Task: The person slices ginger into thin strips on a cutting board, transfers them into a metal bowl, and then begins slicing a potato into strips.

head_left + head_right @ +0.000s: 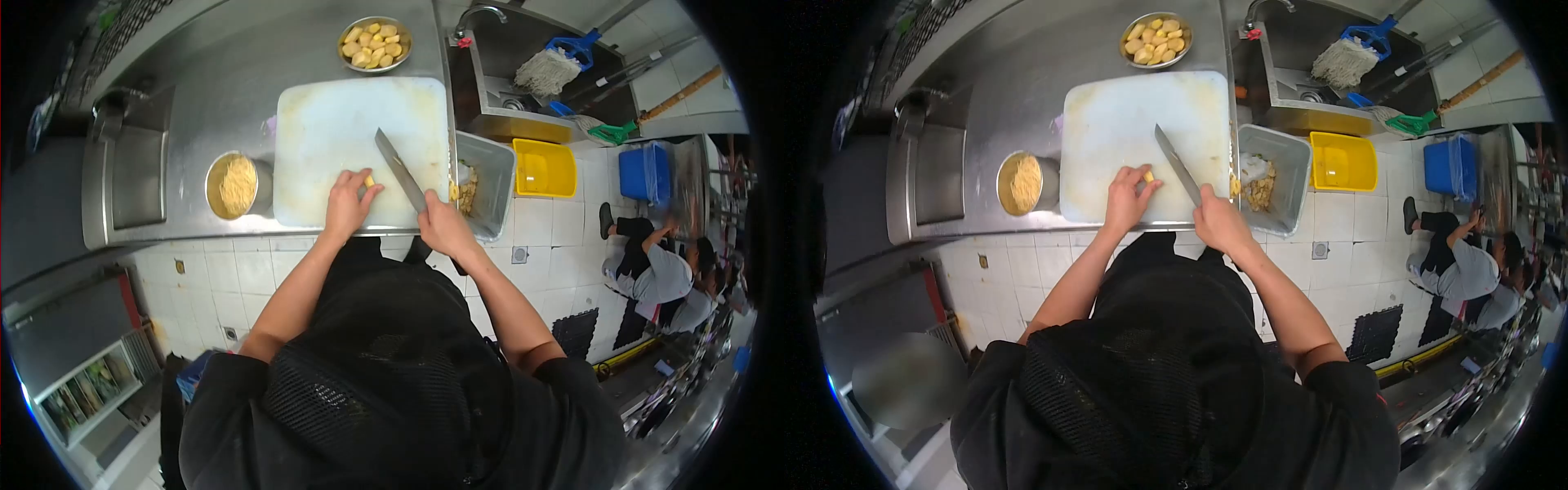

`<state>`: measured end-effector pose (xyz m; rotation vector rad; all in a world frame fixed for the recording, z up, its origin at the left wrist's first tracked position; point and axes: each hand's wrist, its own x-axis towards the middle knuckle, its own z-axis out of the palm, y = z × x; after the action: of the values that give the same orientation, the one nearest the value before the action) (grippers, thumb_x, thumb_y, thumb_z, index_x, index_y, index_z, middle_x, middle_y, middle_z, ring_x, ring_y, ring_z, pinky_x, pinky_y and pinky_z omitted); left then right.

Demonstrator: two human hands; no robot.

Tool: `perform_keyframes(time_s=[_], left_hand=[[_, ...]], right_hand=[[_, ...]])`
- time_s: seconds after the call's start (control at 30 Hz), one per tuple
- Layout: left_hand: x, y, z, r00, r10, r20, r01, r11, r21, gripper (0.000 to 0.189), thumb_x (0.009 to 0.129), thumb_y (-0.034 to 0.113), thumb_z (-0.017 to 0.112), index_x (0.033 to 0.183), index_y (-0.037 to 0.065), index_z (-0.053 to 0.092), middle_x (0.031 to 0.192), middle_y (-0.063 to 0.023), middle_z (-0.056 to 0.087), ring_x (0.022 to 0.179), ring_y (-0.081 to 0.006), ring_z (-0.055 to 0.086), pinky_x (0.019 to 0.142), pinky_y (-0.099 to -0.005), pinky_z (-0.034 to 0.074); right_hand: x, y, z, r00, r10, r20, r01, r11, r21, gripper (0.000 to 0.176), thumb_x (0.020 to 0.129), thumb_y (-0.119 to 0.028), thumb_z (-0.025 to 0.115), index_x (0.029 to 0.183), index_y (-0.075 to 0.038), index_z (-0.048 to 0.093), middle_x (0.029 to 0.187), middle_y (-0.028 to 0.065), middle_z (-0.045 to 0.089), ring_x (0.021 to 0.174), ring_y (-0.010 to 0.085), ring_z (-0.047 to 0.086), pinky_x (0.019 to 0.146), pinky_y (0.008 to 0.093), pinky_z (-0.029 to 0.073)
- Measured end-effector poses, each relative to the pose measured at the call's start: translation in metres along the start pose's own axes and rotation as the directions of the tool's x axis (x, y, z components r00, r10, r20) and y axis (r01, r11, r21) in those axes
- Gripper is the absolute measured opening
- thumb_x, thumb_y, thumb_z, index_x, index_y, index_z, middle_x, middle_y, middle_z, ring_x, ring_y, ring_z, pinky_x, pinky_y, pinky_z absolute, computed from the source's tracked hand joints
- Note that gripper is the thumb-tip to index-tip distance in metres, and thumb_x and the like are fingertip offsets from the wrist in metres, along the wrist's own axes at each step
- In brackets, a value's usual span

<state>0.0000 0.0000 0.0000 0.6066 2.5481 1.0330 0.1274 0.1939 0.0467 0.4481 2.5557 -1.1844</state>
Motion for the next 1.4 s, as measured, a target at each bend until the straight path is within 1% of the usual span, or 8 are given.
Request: perform_keyframes(time_s=[0.07, 0.17, 0.27, 0.4, 0.47, 0.57, 0.9, 1.4], left_hand=[[0.000, 0.002, -0.011, 0.972, 0.150, -0.178, -0.129, 0.984, 0.125, 0.043, 0.086, 0.027, 0.083, 0.121, 0.005, 0.073, 0.112, -0.0162, 0.065, 0.095, -0.0281, 0.066, 0.080, -0.0377, 0.055], [-0.013, -0.017, -0.001, 0.926, 0.305, -0.221, -0.289, 0.952, 0.102, 0.039, 0.087, 0.024, 0.081, 0.120, 0.004, 0.073, 0.116, -0.0151, 0.065, 0.094, -0.0297, 0.067, 0.080, -0.0375, 0.055], [-0.007, -0.021, -0.007, 0.920, 0.305, -0.245, -0.314, 0.949, 0.002, 0.029, 0.089, 0.015, 0.076, 0.116, 0.003, 0.072, 0.115, -0.0145, 0.067, 0.096, -0.0300, 0.068, 0.082, -0.0374, 0.055], [0.003, -0.035, -0.025, 0.929, 0.307, -0.206, -0.334, 0.936, -0.109, 0.023, 0.088, 0.007, 0.072, 0.110, 0.001, 0.073, 0.109, -0.0143, 0.069, 0.103, -0.0336, 0.065, 0.091, -0.0409, 0.053], [0.008, -0.040, -0.037, 0.883, 0.455, -0.110, -0.453, 0.890, 0.050, 0.017, 0.086, 0.005, 0.073, 0.103, 0.002, 0.074, 0.104, -0.0108, 0.072, 0.100, -0.0326, 0.066, 0.089, -0.0411, 0.054], [0.011, -0.042, -0.037, 0.813, 0.581, -0.042, -0.579, 0.814, 0.037, 0.012, 0.086, 0.005, 0.074, 0.097, 0.002, 0.075, 0.102, -0.0084, 0.072, 0.098, -0.0306, 0.067, 0.086, -0.0403, 0.055], [0.020, -0.042, -0.018, 0.804, 0.583, -0.114, -0.593, 0.802, -0.075, 0.009, 0.086, 0.003, 0.073, 0.095, 0.004, 0.076, 0.101, -0.0085, 0.072, 0.097, -0.0290, 0.067, 0.082, -0.0399, 0.056], [0.026, -0.040, -0.020, 0.782, 0.623, -0.028, -0.623, 0.779, -0.071, 0.014, 0.091, 0.002, 0.065, 0.105, 0.003, 0.068, 0.109, -0.0122, 0.067, 0.104, -0.0337, 0.062, 0.089, -0.0414, 0.052]], right_hand=[[0.004, -0.014, -0.005, 0.999, -0.025, -0.036, 0.025, 1.000, -0.016, 0.022, 0.093, -0.014, 0.054, 0.109, 0.000, 0.047, 0.086, 0.0313, 0.069, 0.085, 0.0513, 0.068, 0.081, 0.0612, 0.051], [-0.013, -0.020, 0.003, 0.999, 0.001, -0.049, -0.005, 0.996, -0.088, 0.021, 0.093, -0.013, 0.054, 0.106, 0.002, 0.047, 0.084, 0.0308, 0.069, 0.083, 0.0513, 0.067, 0.079, 0.0609, 0.051], [-0.012, -0.019, 0.014, 0.996, -0.044, -0.081, 0.039, 0.997, -0.071, 0.019, 0.094, -0.010, 0.054, 0.104, 0.003, 0.045, 0.078, 0.0333, 0.065, 0.079, 0.0547, 0.064, 0.075, 0.0617, 0.049], [-0.018, -0.029, 0.029, 0.997, -0.013, -0.079, 0.005, 0.994, -0.106, 0.019, 0.094, -0.010, 0.055, 0.102, 0.003, 0.045, 0.078, 0.0328, 0.066, 0.078, 0.0538, 0.065, 0.074, 0.0620, 0.049], [-0.019, -0.035, 0.037, 0.997, -0.015, -0.082, 0.006, 0.994, -0.109, 0.019, 0.094, -0.010, 0.056, 0.102, 0.002, 0.045, 0.078, 0.0323, 0.066, 0.077, 0.0532, 0.065, 0.074, 0.0617, 0.049], [-0.020, -0.048, 0.041, 0.997, 0.032, -0.072, -0.041, 0.990, -0.132, 0.019, 0.094, -0.010, 0.057, 0.102, 0.001, 0.044, 0.078, 0.0315, 0.067, 0.077, 0.0528, 0.065, 0.073, 0.0617, 0.050], [-0.021, -0.062, 0.038, 0.995, 0.085, -0.045, -0.094, 0.965, -0.246, 0.019, 0.095, -0.014, 0.054, 0.106, 0.001, 0.046, 0.081, 0.0281, 0.070, 0.078, 0.0487, 0.069, 0.072, 0.0595, 0.052], [-0.025, -0.076, 0.034, 0.984, 0.174, 0.026, -0.160, 0.949, -0.273, 0.020, 0.097, -0.013, 0.051, 0.111, 0.000, 0.044, 0.085, 0.0269, 0.071, 0.084, 0.0483, 0.069, 0.076, 0.0594, 0.051]])
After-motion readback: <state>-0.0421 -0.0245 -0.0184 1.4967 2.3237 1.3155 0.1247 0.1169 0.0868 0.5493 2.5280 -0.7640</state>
